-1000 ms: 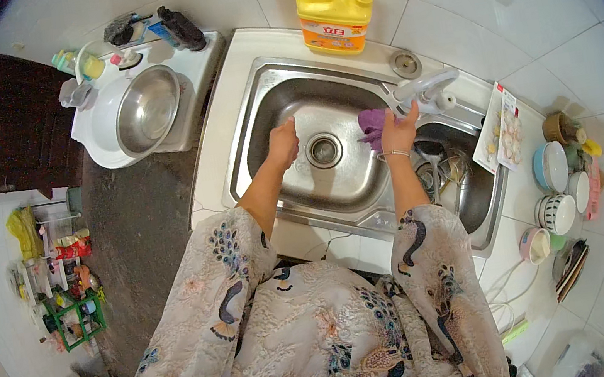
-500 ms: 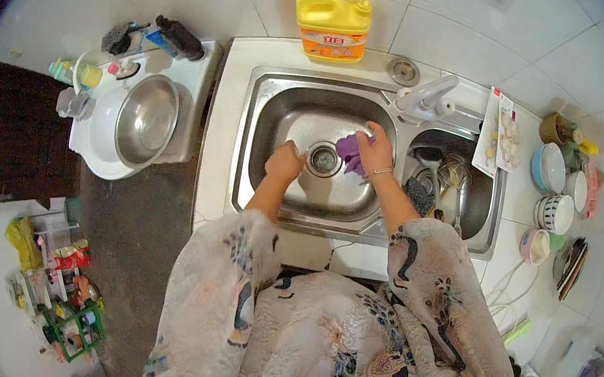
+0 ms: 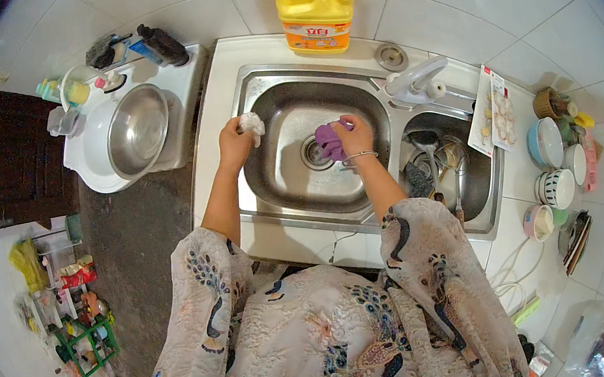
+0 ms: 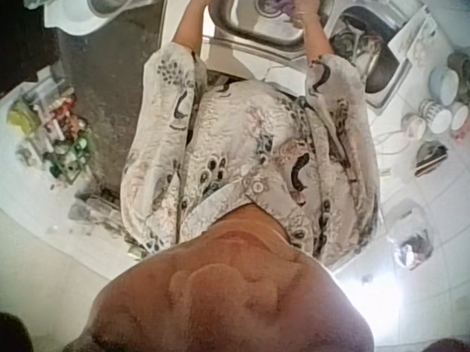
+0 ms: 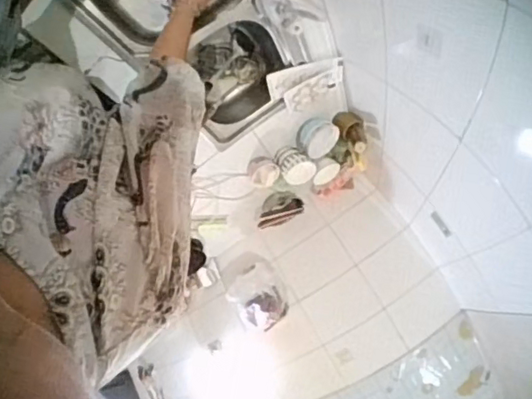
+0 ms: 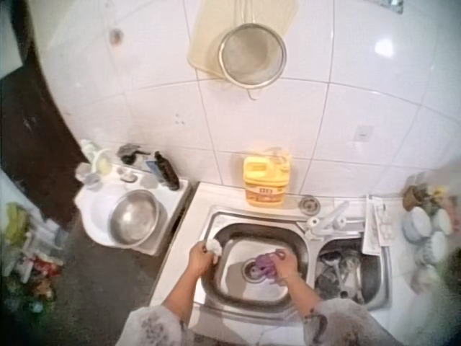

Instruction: The person scrubs the stainless steel sink basin with a purple cloth and rinses it under running water. They then wipe the sink's rim and the surrounding countertop area. Finally, the person opens a package of decorative hooks and removes one from the plastic tray.

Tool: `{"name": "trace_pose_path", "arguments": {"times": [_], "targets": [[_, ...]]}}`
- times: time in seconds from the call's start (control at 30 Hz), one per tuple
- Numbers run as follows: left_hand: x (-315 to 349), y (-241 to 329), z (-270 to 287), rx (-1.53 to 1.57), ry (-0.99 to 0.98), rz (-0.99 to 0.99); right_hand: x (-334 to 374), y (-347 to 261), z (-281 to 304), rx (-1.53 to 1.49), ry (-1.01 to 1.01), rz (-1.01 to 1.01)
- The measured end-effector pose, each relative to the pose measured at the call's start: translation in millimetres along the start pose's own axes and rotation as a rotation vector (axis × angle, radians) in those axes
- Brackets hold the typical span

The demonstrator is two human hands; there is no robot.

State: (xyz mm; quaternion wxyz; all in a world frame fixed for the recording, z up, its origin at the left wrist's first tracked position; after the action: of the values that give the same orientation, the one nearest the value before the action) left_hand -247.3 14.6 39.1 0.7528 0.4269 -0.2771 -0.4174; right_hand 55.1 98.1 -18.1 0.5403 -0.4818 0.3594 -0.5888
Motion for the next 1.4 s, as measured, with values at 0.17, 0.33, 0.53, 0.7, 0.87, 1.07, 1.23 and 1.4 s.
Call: {"name": "trace_pose_path", "arguments": {"times": [0.17, 0.33, 0.53, 0.7, 0.87, 1.07, 1.23, 1.4], "targets": [[3.1, 6.7, -13.7, -0.068, -0.145, 0.031, -4.9, -39.6, -5.9, -0.224, -0.002, 0.059], [9.5, -3.2, -39.3, -0.367, -0.22, -0.043, 0.0, -58.7, -19.0, 0.176, -0.216, -0.056], [2.7, 16.3, -25.7, -0.434, -0.051, -0.204, -27.8, 15.2, -20.9, 0.052, 0.037, -0.061], [-1.1, -12.7, 45.7, 0.147, 0.152, 0.038, -33.2, -19.7, -8.8, -0.287, 0.113, 0.083], [1.9, -81.7, 99.9, -0.012, 0.185, 0.209, -70.6, -26.3, -10.0, -0.605, 0.126, 0.092], [13.5, -27.5, 107.5, -0.76, 0.529, -0.111, -77.8, 10.2, -1.7, -0.226, 0.563, 0.193], [18.5, 2.4, 24.3, -0.704, 0.107, -0.307, -73.8, -62.8, -66.6, 0.064, 0.284, 0.39], [12.1, -27.4, 37.9, -0.61, 0.109, -0.254, -80.5, -88.1, -163.7, 0.305, 0.016, 0.515]]}}
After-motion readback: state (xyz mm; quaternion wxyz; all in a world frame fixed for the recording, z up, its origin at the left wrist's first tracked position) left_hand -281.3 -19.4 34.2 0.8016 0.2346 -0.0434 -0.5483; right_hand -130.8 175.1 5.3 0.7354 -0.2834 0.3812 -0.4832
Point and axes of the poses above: each hand's wrist, its own x-axis away from the middle knuckle, its own z-axis out of the back of the hand, y = z × x, the point moved 9 cm from there along -x, towards the middle knuckle, and after that the axes turned 4 degrees about -x, right-handed, at the moved point
